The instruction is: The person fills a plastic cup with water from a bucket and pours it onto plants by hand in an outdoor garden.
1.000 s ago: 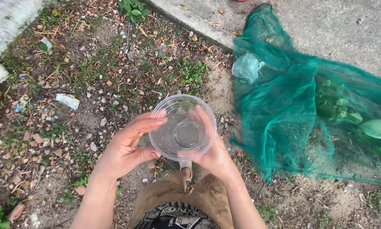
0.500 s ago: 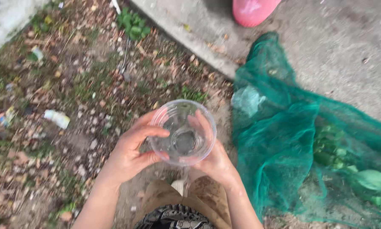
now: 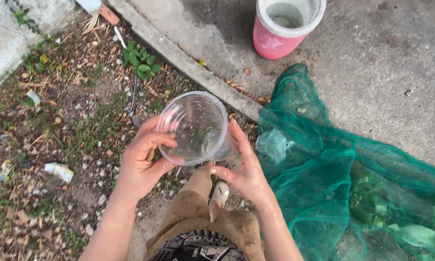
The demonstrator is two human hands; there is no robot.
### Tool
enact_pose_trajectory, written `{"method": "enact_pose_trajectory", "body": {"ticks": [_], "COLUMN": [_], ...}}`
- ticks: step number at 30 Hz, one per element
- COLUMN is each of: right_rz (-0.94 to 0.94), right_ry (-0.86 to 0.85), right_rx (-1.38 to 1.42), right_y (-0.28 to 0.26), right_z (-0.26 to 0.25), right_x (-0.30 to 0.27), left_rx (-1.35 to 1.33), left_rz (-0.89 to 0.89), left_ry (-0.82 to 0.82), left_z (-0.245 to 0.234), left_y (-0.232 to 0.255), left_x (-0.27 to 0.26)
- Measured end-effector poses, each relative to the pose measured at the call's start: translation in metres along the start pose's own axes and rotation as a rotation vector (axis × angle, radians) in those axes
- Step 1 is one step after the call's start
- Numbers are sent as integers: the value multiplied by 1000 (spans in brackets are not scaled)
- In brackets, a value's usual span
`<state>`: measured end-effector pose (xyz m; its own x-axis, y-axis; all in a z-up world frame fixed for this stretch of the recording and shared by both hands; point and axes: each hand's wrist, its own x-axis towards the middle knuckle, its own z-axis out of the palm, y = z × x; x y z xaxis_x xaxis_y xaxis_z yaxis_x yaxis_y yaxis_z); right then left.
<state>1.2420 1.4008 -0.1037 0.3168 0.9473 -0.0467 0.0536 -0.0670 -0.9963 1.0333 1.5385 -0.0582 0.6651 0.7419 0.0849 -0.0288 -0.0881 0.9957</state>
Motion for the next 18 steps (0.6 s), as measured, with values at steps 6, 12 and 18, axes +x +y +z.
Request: {"method": "enact_pose_trajectory", "body": {"ticks": [6, 12, 18], "right_rz": [-10, 20, 49], "right_ry": [54, 144, 197], "right_rx": [-28, -38, 19], "right_y": [0, -5, 10], "right_z": [-32, -63, -100], "right_x": [100, 173, 225], "left_rx": [16, 282, 453], "left_rz": [61, 34, 22], "left_ry": [-5, -38, -87], "left_z": [-12, -15, 5], "left_y": [-24, -23, -33], "left_x": [116, 220, 300]}}
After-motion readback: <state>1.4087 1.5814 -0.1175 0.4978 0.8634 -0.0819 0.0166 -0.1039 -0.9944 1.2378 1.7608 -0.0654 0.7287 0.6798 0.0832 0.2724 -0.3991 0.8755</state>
